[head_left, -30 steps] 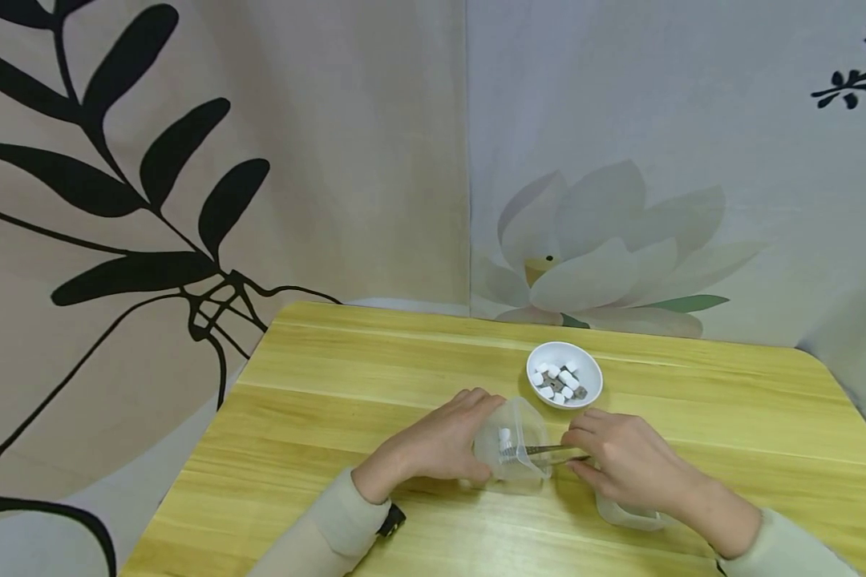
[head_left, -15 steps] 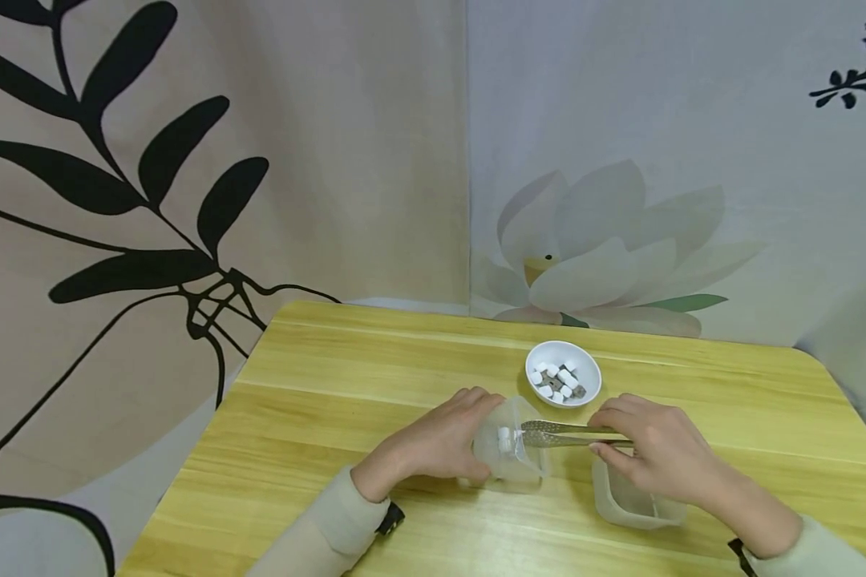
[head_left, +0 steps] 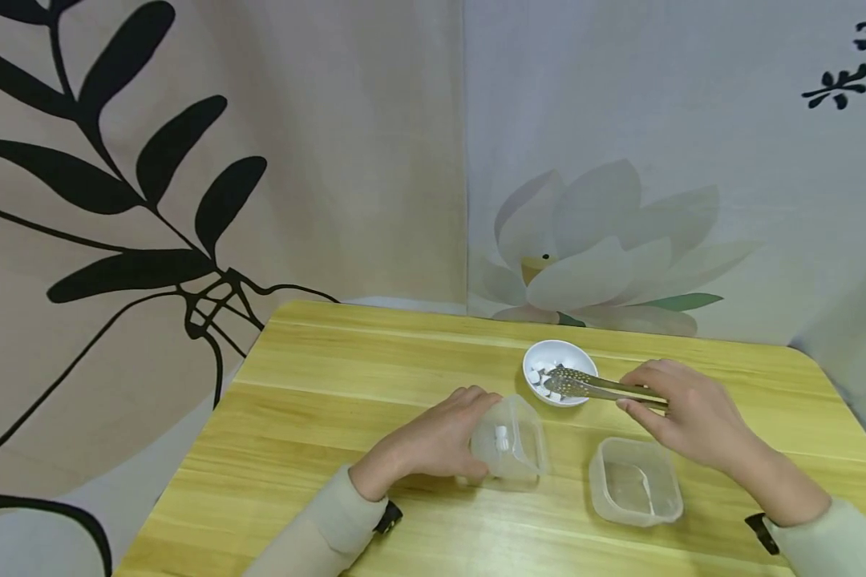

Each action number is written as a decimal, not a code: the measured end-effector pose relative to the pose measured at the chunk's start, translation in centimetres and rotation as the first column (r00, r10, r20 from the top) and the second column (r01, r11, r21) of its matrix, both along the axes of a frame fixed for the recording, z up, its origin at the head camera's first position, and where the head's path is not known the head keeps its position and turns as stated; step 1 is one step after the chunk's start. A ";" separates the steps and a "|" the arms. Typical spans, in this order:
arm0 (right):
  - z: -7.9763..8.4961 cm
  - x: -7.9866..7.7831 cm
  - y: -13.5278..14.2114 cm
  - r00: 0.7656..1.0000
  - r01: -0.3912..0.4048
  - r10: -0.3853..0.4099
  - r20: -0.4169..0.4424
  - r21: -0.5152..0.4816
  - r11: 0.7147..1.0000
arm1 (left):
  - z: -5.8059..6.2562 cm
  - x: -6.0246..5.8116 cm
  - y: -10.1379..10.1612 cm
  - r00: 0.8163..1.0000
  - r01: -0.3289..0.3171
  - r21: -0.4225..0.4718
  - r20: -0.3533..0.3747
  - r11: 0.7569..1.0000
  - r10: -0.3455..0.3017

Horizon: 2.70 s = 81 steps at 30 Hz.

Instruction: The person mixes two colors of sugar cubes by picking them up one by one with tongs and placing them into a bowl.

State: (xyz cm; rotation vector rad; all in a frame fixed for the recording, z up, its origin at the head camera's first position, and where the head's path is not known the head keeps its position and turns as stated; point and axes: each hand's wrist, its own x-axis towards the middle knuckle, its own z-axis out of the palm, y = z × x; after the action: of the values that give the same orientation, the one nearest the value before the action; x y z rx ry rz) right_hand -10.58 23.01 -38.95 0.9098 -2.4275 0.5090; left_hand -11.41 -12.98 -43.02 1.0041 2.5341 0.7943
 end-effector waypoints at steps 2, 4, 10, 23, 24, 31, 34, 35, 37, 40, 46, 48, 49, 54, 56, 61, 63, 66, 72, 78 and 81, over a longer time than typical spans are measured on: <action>0.0 -0.5 0.3 1.000 0.024 -0.024 0.000 0.003 1.000 | 0.0 0.0 -0.1 1.000 0.002 0.001 0.001 1.000 -0.002; -0.2 -0.8 0.5 0.999 0.055 -0.055 0.002 0.006 0.998 | 0.0 0.0 -0.1 1.000 0.005 0.004 0.002 1.000 -0.005; -0.6 -1.2 1.0 0.988 0.144 -0.145 0.051 0.032 0.989 | 0.1 0.0 -0.1 1.000 0.005 0.003 0.018 1.000 -0.005; -0.7 0.0 0.1 0.998 0.062 -0.063 0.027 0.042 0.997 | 0.2 0.0 -0.1 1.000 0.008 -0.014 0.016 1.000 -0.008; -0.7 0.1 -0.1 0.998 0.053 -0.054 0.027 0.043 0.998 | 0.2 0.0 -0.1 1.000 0.009 -0.016 0.016 1.000 -0.008; -0.8 0.9 -1.5 0.999 -0.021 0.018 0.044 0.074 0.997 | 0.2 0.0 -0.1 1.000 0.011 -0.020 0.016 1.000 -0.010; -0.9 1.1 -2.2 0.997 -0.056 0.052 0.052 0.087 0.995 | 0.1 0.1 -0.1 1.000 0.008 -0.016 0.025 1.000 -0.008; -0.9 1.2 -2.4 0.997 -0.065 0.060 0.055 0.094 0.993 | 0.1 0.1 -0.2 1.000 0.007 -0.014 0.027 1.000 -0.007; -0.9 1.3 -2.8 0.995 -0.077 0.071 0.063 0.110 0.991 | 0.1 0.1 -0.2 1.000 0.007 -0.012 0.028 1.000 -0.007; -0.9 1.4 -3.5 0.994 -0.085 0.075 0.077 0.141 0.986 | 0.1 0.1 -0.2 1.000 0.007 -0.014 0.022 1.000 -0.007; -1.3 1.3 -4.5 0.991 -0.120 0.105 0.086 0.201 0.972 | 0.3 0.2 -0.2 1.000 0.007 -0.017 0.019 1.000 -0.006; -1.6 1.2 -4.7 0.989 -0.140 0.125 0.083 0.209 0.968 | 0.3 0.1 -0.1 1.000 0.006 -0.016 0.018 1.000 -0.006; -1.7 1.2 -4.9 0.987 -0.152 0.137 0.085 0.211 0.965 | 0.3 0.1 -0.1 1.000 0.005 -0.015 0.020 1.000 -0.005; -2.0 1.4 -5.5 0.979 -0.193 0.172 0.108 0.228 0.955 | 0.1 0.1 -0.1 1.000 0.009 -0.013 0.024 1.000 -0.009; -1.9 1.5 -5.6 0.977 -0.200 0.176 0.119 0.230 0.952 | 0.0 0.1 -0.1 1.000 0.011 -0.016 0.020 1.000 -0.011; -1.8 1.9 -5.9 0.973 -0.221 0.196 0.121 0.241 0.945 | 0.0 0.1 -0.1 1.000 0.012 -0.025 0.002 1.000 -0.012; -1.8 2.0 -6.1 0.972 -0.229 0.205 0.116 0.246 0.942 | 0.1 0.1 -0.1 1.000 0.010 -0.027 -0.003 1.000 -0.010; -2.0 1.9 -6.4 0.969 -0.242 0.221 0.109 0.241 0.940 | 0.1 0.1 -0.2 1.000 0.008 -0.028 -0.005 1.000 -0.008; -2.4 1.7 -6.9 0.964 -0.263 0.245 0.099 0.240 0.934 | -0.1 0.0 -0.3 1.000 0.011 -0.027 -0.002 1.000 -0.011; -2.2 1.8 -6.4 0.970 -0.240 0.222 0.103 0.233 0.942 | 0.0 0.0 -0.2 1.000 0.018 -0.025 -0.011 1.000 -0.018; -2.0 1.9 -5.9 0.975 -0.219 0.203 0.095 0.213 0.952 | 0.0 0.0 -0.2 1.000 0.017 -0.025 -0.008 1.000 -0.017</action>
State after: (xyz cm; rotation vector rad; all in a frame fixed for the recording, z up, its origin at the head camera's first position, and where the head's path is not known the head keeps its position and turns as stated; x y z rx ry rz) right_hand -8.65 17.12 -40.96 1.2762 -2.5019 0.3534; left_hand -11.37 -13.19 -42.97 1.0213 2.5328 0.7541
